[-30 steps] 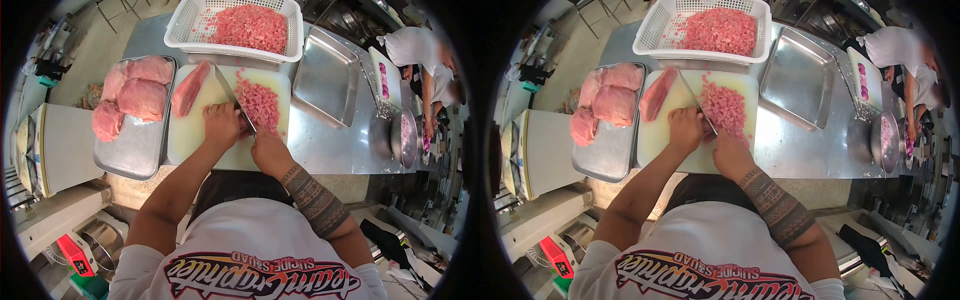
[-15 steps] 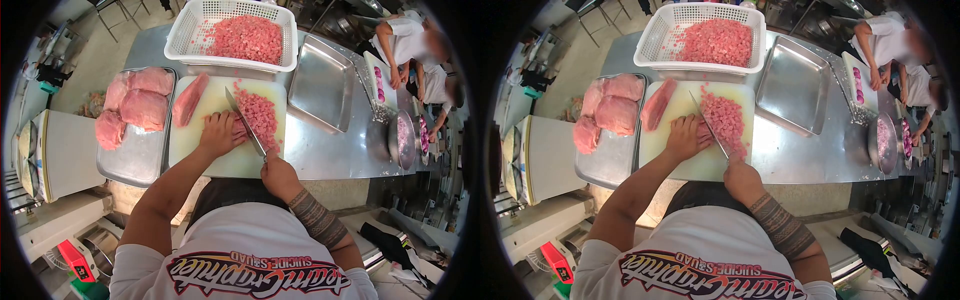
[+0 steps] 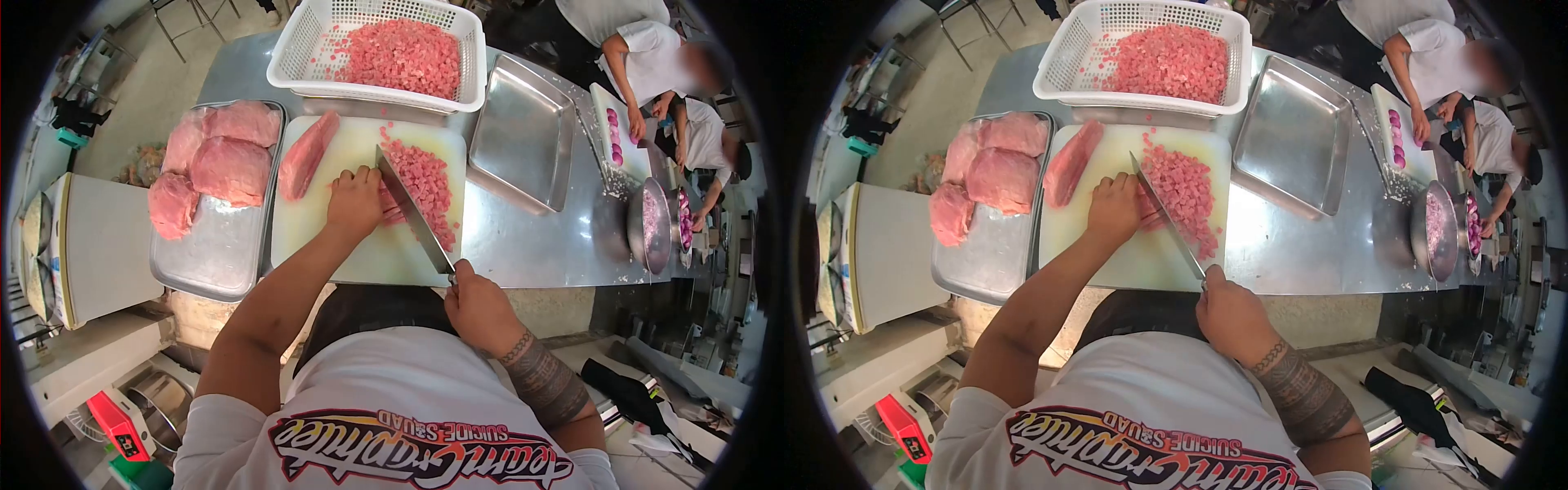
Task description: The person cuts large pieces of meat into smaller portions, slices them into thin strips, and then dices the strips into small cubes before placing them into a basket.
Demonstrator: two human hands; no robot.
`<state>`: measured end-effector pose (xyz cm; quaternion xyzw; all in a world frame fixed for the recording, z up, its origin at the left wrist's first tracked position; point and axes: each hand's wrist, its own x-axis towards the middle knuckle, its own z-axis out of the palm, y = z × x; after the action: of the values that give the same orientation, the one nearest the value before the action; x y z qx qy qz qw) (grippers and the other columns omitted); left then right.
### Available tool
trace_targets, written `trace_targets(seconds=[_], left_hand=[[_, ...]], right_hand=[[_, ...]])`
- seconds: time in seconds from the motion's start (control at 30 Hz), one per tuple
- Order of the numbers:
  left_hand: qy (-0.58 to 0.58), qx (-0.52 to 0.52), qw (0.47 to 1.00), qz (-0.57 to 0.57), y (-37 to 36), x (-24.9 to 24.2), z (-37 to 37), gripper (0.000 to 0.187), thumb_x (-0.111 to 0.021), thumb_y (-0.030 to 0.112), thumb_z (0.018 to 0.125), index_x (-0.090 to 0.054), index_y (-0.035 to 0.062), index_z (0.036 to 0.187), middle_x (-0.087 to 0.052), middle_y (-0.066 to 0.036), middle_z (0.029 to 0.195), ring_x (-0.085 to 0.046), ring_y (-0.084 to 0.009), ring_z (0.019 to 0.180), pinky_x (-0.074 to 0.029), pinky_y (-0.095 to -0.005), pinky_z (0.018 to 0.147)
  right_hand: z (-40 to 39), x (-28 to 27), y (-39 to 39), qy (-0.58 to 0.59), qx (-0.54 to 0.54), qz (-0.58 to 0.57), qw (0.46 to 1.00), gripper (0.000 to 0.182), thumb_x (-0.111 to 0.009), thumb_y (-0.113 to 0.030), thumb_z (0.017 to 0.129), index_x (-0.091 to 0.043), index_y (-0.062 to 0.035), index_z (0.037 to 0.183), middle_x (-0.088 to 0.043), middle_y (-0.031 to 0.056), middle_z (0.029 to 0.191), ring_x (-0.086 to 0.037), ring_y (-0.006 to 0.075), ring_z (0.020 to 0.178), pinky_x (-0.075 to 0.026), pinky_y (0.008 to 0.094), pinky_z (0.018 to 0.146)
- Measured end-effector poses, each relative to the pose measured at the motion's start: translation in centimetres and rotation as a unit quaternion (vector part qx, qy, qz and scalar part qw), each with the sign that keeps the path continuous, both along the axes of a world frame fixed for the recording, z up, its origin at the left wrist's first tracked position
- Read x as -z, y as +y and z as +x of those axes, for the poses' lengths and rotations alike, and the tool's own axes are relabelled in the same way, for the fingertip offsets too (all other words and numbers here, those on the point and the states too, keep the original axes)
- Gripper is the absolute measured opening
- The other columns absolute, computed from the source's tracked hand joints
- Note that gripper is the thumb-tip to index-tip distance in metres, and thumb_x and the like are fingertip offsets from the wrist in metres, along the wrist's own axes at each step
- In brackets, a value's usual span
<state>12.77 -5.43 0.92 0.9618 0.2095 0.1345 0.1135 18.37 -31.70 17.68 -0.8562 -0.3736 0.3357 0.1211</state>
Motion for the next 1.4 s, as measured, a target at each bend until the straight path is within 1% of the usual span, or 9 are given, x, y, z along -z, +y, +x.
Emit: trace_targets(seconds=[0.13,0.27,0.37,0.47,0.57,0.7,0.87,1.0,1.4], left_hand=[[0.001,0.007,1.000,0.005,0.2,0.5,0.0,0.028,-0.059,0.015,0.090,-0.063,0.0052,0.116,-0.065,-0.012,0.110,-0.062,-0.0365,0.100,-0.051,-0.0515,0.090],[0.025,-0.005,1.000,0.001,0.0,0.9,0.2,0.029,-0.061,0.017,0.089,-0.063,0.0062,0.116,-0.066,-0.012,0.112,-0.062,-0.0363,0.102,-0.051,-0.0521,0.091],[0.021,-0.026,0.999,-0.024,-0.1,0.5,0.2,0.028,-0.061,0.018,0.089,-0.062,0.0058,0.114,-0.066,-0.013,0.112,-0.062,-0.0364,0.102,-0.050,-0.0525,0.091],[-0.005,-0.033,0.999,-0.032,-0.2,1.0,0.3,0.028,-0.061,0.018,0.089,-0.062,0.0054,0.114,-0.066,-0.013,0.112,-0.061,-0.0365,0.102,-0.049,-0.0528,0.092],[-0.025,-0.031,0.999,-0.015,-0.2,1.4,-0.2,0.028,-0.061,0.017,0.088,-0.062,0.0051,0.114,-0.066,-0.014,0.112,-0.061,-0.0366,0.101,-0.048,-0.0529,0.092],[-0.044,-0.021,0.999,-0.023,0.0,1.8,0.3,0.027,-0.061,0.015,0.088,-0.061,0.0044,0.113,-0.066,-0.014,0.111,-0.060,-0.0368,0.099,-0.047,-0.0525,0.089],[-0.044,-0.020,0.998,-0.045,-0.3,1.4,0.0,0.026,-0.059,0.014,0.090,-0.060,0.0023,0.114,-0.065,-0.016,0.113,-0.060,-0.0385,0.104,-0.047,-0.0533,0.089],[-0.062,-0.019,0.996,-0.059,0.2,1.3,-0.2,0.025,-0.059,0.015,0.093,-0.059,0.0021,0.115,-0.064,-0.017,0.114,-0.060,-0.0394,0.105,-0.048,-0.0534,0.087],[-0.016,-0.018,0.999,-0.033,0.9,0.6,-0.8,0.027,-0.060,0.013,0.091,-0.063,0.0068,0.117,-0.066,-0.011,0.113,-0.063,-0.0344,0.103,-0.050,-0.0507,0.090]], right_hand=[[0.5,2.0,1.6,0.002,-0.015,0.001,1.000,0.032,-0.058,-0.010,0.095,-0.050,0.0076,0.120,-0.071,0.0290,0.089,-0.071,0.0476,0.088,-0.056,0.0579,0.078],[1.1,9.2,5.7,-0.043,-0.016,0.072,0.996,0.041,-0.055,-0.009,0.093,-0.049,0.0100,0.128,-0.071,0.0295,0.092,-0.071,0.0473,0.092,-0.056,0.0575,0.080],[1.9,9.7,8.6,-0.052,0.003,0.104,0.993,0.029,-0.057,-0.010,0.093,-0.049,0.0066,0.115,-0.069,0.0314,0.086,-0.070,0.0506,0.085,-0.055,0.0603,0.076],[2.5,9.2,7.7,-0.063,0.002,0.089,0.994,0.030,-0.058,-0.010,0.093,-0.049,0.0068,0.116,-0.070,0.0313,0.087,-0.070,0.0503,0.085,-0.055,0.0604,0.076],[0.4,2.8,4.6,-0.037,0.013,0.043,0.998,0.037,-0.056,-0.007,0.091,-0.050,0.0083,0.125,-0.071,0.0298,0.092,-0.072,0.0490,0.086,-0.057,0.0577,0.078],[0.2,0.3,1.7,0.016,-0.001,0.011,1.000,0.031,-0.058,-0.010,0.093,-0.049,0.0070,0.118,-0.070,0.0307,0.087,-0.069,0.0507,0.084,-0.055,0.0597,0.077],[0.2,10.6,6.3,-0.051,0.015,0.120,0.991,0.033,-0.057,-0.010,0.093,-0.050,0.0059,0.121,-0.071,0.0302,0.099,-0.071,0.0485,0.092,-0.056,0.0583,0.080],[0.8,8.9,8.8,-0.028,0.026,0.079,0.996,0.031,-0.056,-0.009,0.093,-0.051,0.0055,0.120,-0.070,0.0317,0.103,-0.071,0.0487,0.094,-0.056,0.0585,0.080],[-1.0,0.2,2.3,0.002,0.011,0.017,1.000,0.031,-0.057,-0.008,0.093,-0.051,0.0094,0.118,-0.071,0.0299,0.087,-0.070,0.0504,0.085,-0.056,0.0594,0.077]])
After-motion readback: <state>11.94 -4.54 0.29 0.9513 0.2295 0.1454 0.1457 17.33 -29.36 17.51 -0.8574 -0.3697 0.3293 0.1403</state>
